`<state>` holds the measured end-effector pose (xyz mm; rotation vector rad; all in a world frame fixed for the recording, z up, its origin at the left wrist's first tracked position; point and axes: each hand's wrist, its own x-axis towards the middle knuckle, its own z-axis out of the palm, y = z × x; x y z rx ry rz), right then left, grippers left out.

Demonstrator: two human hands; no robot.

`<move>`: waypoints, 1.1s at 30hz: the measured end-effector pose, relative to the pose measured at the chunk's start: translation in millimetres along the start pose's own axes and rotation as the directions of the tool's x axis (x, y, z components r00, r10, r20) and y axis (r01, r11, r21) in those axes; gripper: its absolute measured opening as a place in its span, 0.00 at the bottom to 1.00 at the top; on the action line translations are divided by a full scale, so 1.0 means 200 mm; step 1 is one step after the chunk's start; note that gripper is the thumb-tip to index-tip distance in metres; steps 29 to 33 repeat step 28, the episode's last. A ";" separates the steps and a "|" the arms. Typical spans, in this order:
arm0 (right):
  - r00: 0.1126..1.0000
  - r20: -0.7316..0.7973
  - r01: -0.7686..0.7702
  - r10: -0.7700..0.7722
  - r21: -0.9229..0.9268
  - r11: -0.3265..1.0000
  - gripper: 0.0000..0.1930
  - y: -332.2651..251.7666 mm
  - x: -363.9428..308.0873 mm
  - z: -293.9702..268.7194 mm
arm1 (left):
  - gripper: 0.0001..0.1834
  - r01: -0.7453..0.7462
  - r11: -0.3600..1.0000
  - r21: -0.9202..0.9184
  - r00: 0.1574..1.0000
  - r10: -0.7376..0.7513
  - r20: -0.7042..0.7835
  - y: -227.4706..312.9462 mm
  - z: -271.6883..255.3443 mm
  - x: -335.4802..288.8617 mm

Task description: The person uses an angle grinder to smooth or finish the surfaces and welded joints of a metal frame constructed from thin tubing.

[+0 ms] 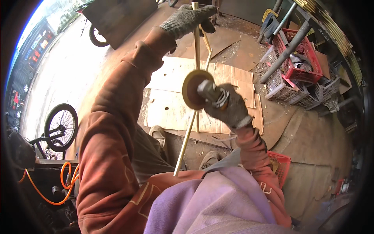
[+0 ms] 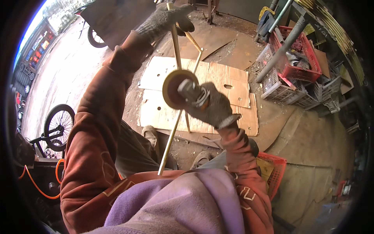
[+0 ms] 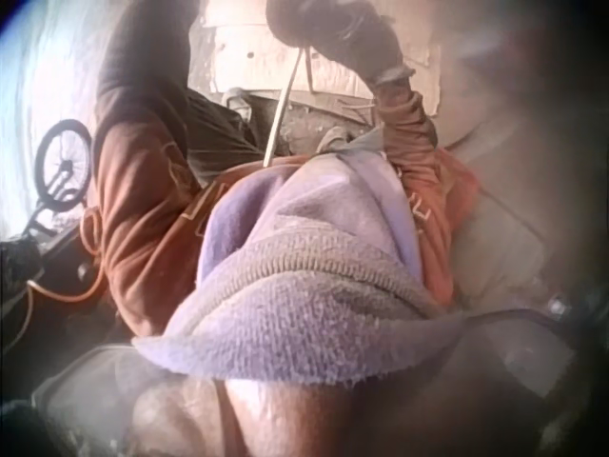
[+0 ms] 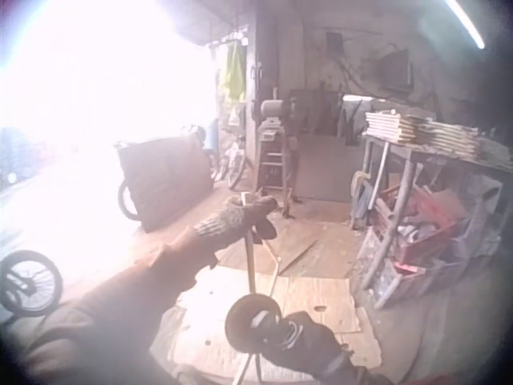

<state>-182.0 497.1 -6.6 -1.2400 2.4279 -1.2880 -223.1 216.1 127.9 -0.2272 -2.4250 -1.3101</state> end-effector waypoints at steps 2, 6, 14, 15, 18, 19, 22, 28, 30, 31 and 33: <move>0.996 -0.079 0.033 -0.028 0.059 0.998 0.32 -0.04 0.08 -0.02 | 0.34 -0.052 0.998 0.020 0.998 0.052 0.020 -0.03 0.00 0.01; 1.000 0.004 -0.018 0.018 0.021 1.000 0.32 -0.01 0.01 -0.06 | 0.32 0.117 0.983 -0.143 0.993 -0.115 0.018 0.05 0.00 -0.11; 0.999 -0.006 -0.044 0.044 -0.014 0.999 0.33 -0.07 -0.12 -0.06 | 0.35 0.138 0.853 -0.503 0.974 -0.025 0.226 0.08 0.05 -0.13; 0.996 -0.080 -0.035 0.039 0.050 0.998 0.31 -0.14 -0.10 -0.07 | 0.32 0.077 0.902 -0.425 0.985 -0.002 0.174 0.03 0.06 -0.13; 0.997 -0.069 -0.041 0.038 -0.041 0.998 0.33 -0.18 -0.08 -0.13 | 0.22 -0.056 0.972 -0.228 0.996 0.071 0.059 -0.18 0.08 -0.16; 0.997 -0.062 -0.058 0.053 -0.075 0.995 0.34 -0.14 -0.11 -0.13 | 0.22 -0.028 0.976 -0.218 0.999 0.035 0.028 -0.22 0.09 -0.18; 0.991 -0.009 -0.135 0.135 -0.167 0.977 0.36 -0.09 -0.20 -0.16 | 0.21 0.005 0.977 -0.214 1.000 -0.004 0.007 -0.21 0.14 -0.21; 0.998 -0.052 -0.040 0.030 -0.187 0.982 0.35 -0.28 -0.14 -0.19 | 0.21 0.001 0.964 -0.264 1.000 -0.006 -0.020 -0.19 0.15 -0.22; 0.998 -0.052 -0.040 0.030 -0.187 0.982 0.35 -0.28 -0.14 -0.19 | 0.21 0.001 0.964 -0.264 1.000 -0.006 -0.020 -0.19 0.15 -0.22; 0.998 -0.052 -0.040 0.030 -0.187 0.982 0.35 -0.28 -0.14 -0.19 | 0.21 0.001 0.964 -0.264 1.000 -0.006 -0.020 -0.19 0.15 -0.22; 0.998 -0.052 -0.040 0.030 -0.187 0.982 0.35 -0.28 -0.14 -0.19 | 0.21 0.001 0.964 -0.264 1.000 -0.006 -0.020 -0.19 0.15 -0.22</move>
